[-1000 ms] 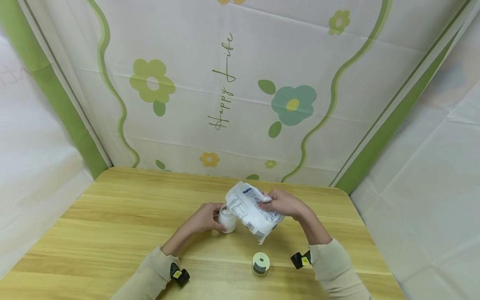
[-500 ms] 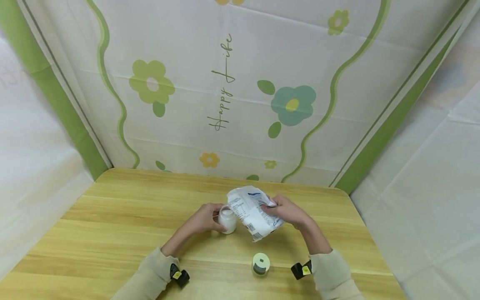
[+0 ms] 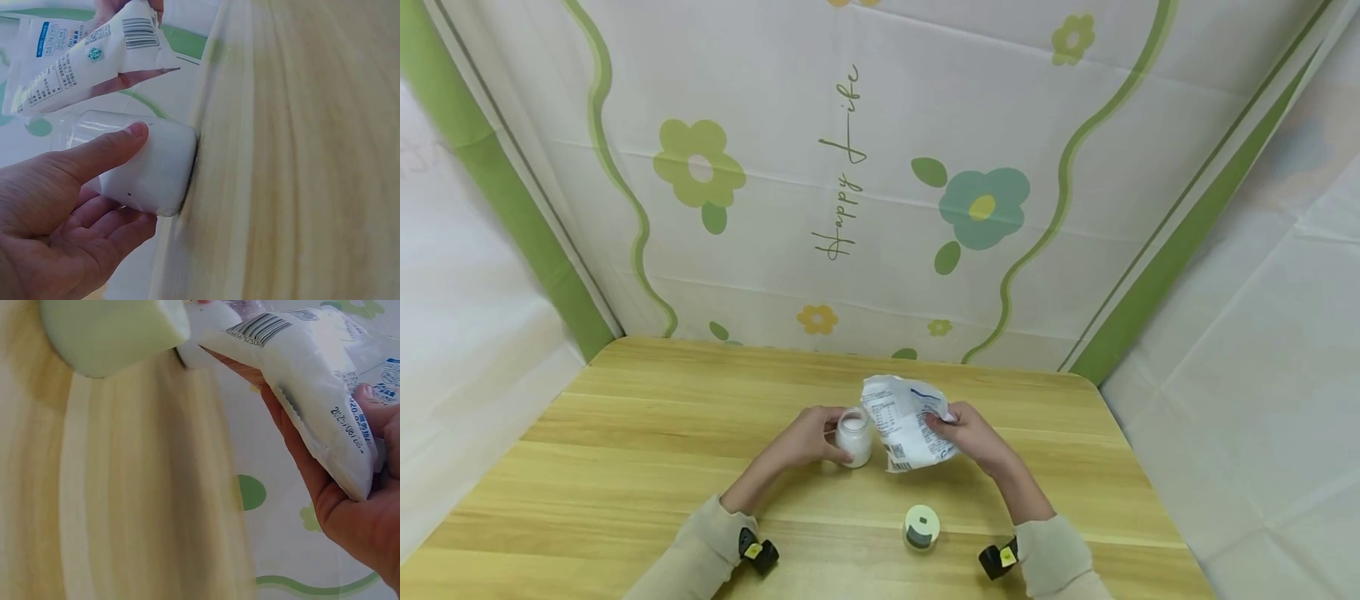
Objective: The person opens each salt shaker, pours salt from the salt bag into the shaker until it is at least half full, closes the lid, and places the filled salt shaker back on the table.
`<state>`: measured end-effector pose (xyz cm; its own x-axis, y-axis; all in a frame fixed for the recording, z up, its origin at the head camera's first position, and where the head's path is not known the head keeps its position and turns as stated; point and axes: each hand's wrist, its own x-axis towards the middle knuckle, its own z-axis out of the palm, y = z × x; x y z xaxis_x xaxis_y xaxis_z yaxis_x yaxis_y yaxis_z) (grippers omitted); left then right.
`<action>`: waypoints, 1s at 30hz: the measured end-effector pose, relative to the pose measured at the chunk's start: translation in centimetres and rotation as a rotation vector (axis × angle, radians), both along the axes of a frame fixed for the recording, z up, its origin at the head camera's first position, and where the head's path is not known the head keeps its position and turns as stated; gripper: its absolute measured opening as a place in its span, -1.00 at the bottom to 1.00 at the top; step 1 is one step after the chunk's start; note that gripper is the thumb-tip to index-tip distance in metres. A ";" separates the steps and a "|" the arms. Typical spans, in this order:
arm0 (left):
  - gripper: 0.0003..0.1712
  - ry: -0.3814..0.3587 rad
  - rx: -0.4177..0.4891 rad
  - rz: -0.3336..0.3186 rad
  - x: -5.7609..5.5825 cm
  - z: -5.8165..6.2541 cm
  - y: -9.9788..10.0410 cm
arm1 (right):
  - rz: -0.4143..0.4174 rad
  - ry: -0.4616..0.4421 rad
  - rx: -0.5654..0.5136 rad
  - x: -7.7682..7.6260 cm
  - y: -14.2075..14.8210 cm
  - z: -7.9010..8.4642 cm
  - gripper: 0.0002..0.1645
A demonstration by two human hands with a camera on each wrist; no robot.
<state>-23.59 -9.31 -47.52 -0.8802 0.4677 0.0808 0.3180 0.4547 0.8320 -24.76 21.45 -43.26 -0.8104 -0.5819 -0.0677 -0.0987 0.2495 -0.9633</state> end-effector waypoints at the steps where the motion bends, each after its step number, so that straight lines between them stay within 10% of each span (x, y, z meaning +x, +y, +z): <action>1: -0.29 0.001 0.001 -0.001 0.0 0.0 0.0 | -0.005 0.006 -0.004 0.0 0.0 -0.2 -0.55; 30: -0.30 0.015 0.023 -0.012 0.1 -0.1 0.0 | -0.180 -0.012 -0.151 0.6 1.6 -2.9 -0.55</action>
<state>-23.48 -9.33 -47.66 -0.8732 0.4759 0.1051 0.3360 0.4317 0.8371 -24.19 23.04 -46.14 -0.9016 -0.4325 -0.0010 -0.0539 0.1147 -0.9919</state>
